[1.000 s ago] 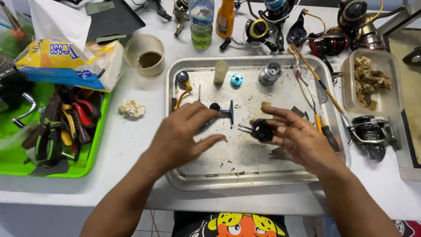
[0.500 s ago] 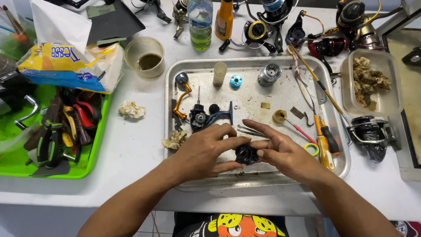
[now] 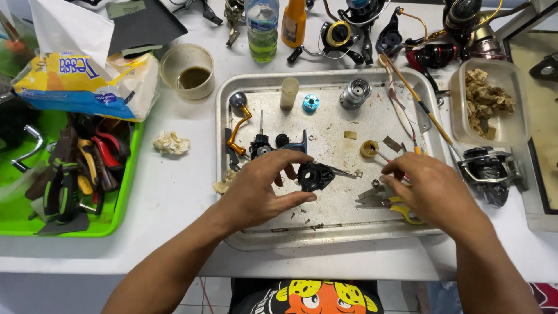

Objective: Lubricating the internal components of a fishing reel using a small brush and grease.

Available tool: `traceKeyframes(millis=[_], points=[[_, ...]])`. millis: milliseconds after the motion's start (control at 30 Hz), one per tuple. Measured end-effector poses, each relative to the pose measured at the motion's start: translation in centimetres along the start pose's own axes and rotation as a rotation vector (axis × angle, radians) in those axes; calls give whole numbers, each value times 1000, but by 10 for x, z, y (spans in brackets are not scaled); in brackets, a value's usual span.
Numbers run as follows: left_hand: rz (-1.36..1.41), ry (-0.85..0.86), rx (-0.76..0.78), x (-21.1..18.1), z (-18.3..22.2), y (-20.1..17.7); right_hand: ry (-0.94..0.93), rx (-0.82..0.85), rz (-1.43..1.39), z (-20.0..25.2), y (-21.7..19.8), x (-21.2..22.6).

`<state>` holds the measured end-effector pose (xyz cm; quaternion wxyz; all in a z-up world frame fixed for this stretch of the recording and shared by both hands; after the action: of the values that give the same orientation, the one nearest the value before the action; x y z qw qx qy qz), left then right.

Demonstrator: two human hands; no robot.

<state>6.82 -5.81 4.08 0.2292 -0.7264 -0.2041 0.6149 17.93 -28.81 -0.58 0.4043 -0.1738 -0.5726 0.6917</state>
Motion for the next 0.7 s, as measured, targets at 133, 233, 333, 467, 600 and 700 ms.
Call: traceKeyframes(millis=[133, 233, 333, 467, 600, 700], points=[[32, -27, 45, 0, -1, 10, 93, 103, 175, -4, 11, 2], [51, -66, 84, 5, -2, 17, 121, 162, 166, -5, 12, 10], [82, -104, 108, 10, -4, 21, 138, 227, 212, -5, 11, 17], [207, -202, 147, 14, -4, 19, 185, 265, 193, -2, 14, 18], [525, -327, 255, 12, -4, 23, 202, 253, 133, -1, 11, 21], [726, -327, 286, 14, -3, 29, 219, 245, 82, -1, 11, 18]])
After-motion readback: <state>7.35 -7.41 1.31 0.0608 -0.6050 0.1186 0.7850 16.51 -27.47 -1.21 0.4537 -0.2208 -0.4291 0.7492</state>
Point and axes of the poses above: each hand's wrist, its own z-axis away from the middle knuckle, its own y-axis out of the palm, x = y × z, the point moved 10 cm from there along -z, towards the middle knuckle, and after that the axes turned 10 degrees about -y, right-handed, at the moved point
